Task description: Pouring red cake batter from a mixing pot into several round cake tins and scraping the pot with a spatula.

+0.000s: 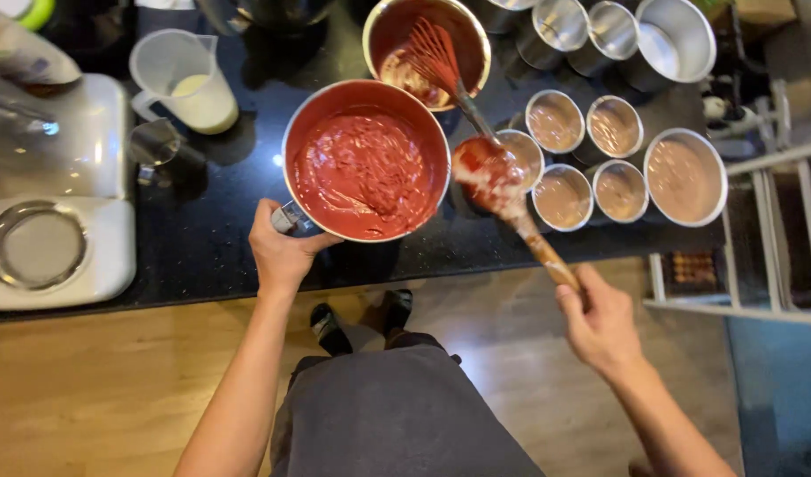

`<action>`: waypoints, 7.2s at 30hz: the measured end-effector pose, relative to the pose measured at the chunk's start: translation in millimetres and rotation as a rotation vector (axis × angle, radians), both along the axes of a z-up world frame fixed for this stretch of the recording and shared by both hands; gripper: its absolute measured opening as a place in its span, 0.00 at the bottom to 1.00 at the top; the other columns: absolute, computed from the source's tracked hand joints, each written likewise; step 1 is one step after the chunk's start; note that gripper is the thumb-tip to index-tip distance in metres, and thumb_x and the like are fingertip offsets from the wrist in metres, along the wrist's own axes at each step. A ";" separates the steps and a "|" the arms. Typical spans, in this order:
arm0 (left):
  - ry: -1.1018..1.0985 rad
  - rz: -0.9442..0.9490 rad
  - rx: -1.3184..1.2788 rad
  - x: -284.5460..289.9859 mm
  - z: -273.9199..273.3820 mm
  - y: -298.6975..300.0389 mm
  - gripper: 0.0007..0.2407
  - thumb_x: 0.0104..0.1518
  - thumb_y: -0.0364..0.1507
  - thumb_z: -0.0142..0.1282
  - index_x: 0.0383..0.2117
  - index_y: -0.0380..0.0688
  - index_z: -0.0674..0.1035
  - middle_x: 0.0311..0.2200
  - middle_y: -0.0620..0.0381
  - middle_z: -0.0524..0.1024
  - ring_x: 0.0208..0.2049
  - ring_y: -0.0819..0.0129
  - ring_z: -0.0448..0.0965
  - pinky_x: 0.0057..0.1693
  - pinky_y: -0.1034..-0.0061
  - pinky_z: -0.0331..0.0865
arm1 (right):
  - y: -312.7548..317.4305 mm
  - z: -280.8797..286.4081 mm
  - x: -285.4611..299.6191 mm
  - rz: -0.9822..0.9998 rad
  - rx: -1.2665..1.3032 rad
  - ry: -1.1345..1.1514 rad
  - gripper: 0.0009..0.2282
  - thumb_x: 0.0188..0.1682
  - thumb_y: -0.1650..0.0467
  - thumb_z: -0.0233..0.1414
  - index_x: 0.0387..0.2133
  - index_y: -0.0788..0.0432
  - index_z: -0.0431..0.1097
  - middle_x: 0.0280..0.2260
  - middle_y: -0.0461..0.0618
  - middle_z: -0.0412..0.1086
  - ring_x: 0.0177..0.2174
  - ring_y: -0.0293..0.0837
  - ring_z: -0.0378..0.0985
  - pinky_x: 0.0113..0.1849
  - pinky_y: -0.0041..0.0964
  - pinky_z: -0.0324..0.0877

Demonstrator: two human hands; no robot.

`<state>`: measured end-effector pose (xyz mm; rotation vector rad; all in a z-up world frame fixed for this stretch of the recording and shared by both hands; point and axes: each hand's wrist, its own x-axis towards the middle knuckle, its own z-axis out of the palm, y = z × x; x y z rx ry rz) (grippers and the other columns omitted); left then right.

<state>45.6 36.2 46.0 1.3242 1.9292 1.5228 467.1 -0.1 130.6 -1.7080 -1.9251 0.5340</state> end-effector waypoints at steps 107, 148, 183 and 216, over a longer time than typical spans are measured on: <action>0.113 0.070 0.290 111.1 -24.9 -51.8 0.58 0.42 0.45 0.76 0.70 0.29 0.41 0.70 0.29 0.41 0.73 0.35 0.45 0.76 0.51 0.43 | 169.2 70.5 -177.5 0.229 -1.320 0.042 0.09 0.52 0.62 0.48 0.35 0.52 0.69 0.14 0.39 0.54 0.10 0.30 0.46 0.11 0.28 0.39; 0.252 -0.392 0.255 31.1 1.9 15.6 0.59 0.26 0.46 0.82 0.68 0.36 0.54 0.65 0.41 0.60 0.66 0.44 0.64 0.72 0.56 0.57 | 146.2 60.8 -205.6 0.639 -0.442 -0.976 0.14 0.51 0.62 0.52 0.38 0.60 0.80 0.31 0.58 0.76 0.29 0.52 0.79 0.30 0.45 0.72; 0.186 0.004 0.258 101.7 -59.6 -68.8 0.35 0.55 0.36 0.70 0.61 0.28 0.59 0.53 0.40 0.64 0.55 0.50 0.67 0.62 0.59 0.63 | 172.3 89.9 -159.8 0.298 -1.133 0.125 0.15 0.50 0.57 0.52 0.37 0.57 0.70 0.15 0.40 0.58 0.10 0.31 0.48 0.13 0.29 0.41; 0.103 -0.071 0.251 16.7 -9.2 3.4 0.55 0.39 0.46 0.79 0.70 0.34 0.51 0.69 0.39 0.54 0.72 0.43 0.57 0.77 0.53 0.51 | 158.2 29.1 -213.1 0.588 0.020 -0.906 0.10 0.53 0.68 0.49 0.41 0.63 0.72 0.35 0.63 0.77 0.34 0.60 0.83 0.33 0.54 0.76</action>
